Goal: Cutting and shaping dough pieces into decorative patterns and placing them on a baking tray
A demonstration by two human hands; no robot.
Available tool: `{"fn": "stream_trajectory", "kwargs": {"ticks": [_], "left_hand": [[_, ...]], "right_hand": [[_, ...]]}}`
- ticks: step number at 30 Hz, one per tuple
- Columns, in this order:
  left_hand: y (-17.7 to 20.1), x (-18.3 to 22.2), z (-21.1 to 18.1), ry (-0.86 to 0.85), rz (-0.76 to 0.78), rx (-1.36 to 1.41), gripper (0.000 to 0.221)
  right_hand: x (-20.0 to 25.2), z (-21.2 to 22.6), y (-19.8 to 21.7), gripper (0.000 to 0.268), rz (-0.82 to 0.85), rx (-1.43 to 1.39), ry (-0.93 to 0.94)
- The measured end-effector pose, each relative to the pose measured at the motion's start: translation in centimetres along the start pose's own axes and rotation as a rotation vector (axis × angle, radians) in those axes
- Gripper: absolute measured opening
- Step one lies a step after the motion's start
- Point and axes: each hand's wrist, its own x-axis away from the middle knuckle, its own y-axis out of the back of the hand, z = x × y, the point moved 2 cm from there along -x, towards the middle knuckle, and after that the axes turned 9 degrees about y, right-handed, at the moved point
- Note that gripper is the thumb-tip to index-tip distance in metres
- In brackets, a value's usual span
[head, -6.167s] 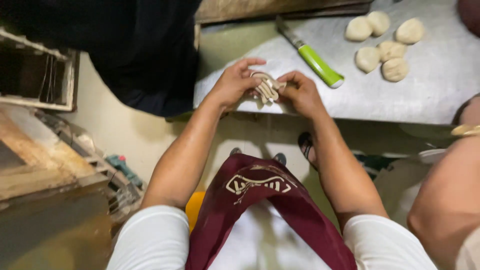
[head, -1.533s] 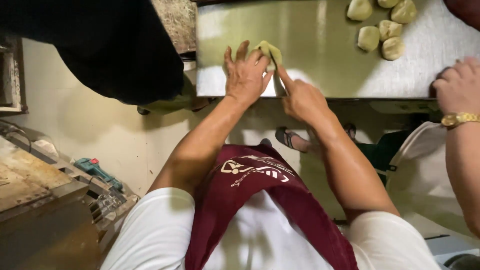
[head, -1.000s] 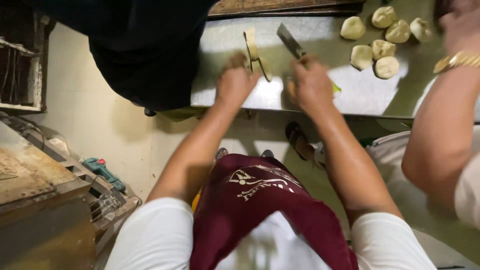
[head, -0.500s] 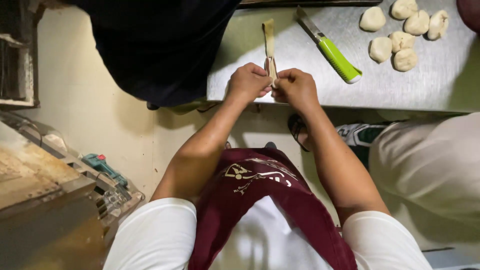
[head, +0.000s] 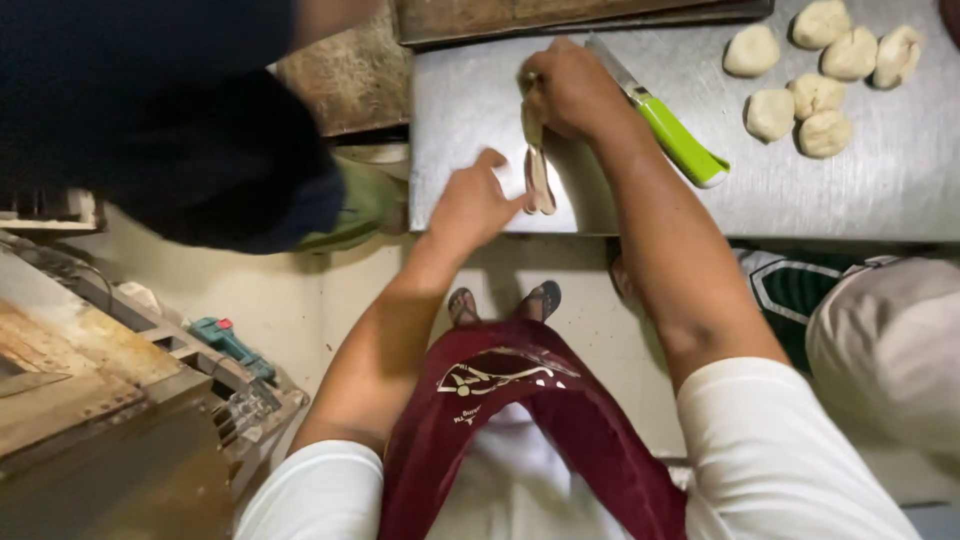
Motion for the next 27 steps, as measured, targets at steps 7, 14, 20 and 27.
{"fn": "stream_trajectory", "kwargs": {"ticks": [7, 14, 20, 27], "left_hand": [[-1.7, -5.3, -2.4, -0.180, -0.041, -0.271, 0.069], [-2.1, -5.3, -2.0, -0.312, 0.032, -0.309, 0.030], [-2.1, -5.0, -0.4, -0.101, 0.245, 0.663, 0.039], [0.6, -12.4, 0.2, -0.071, 0.286, 0.881, 0.042]], "right_hand": [[10.5, 2.6, 1.5, 0.013, -0.154, -0.256, -0.178], [13.7, 2.1, -0.6, 0.033, -0.315, -0.459, -0.180], [13.9, 2.3, -2.1, 0.032, -0.340, -0.791, -0.356], [8.1, 3.4, -0.9, 0.044, -0.499, -1.461, -0.549]]}}
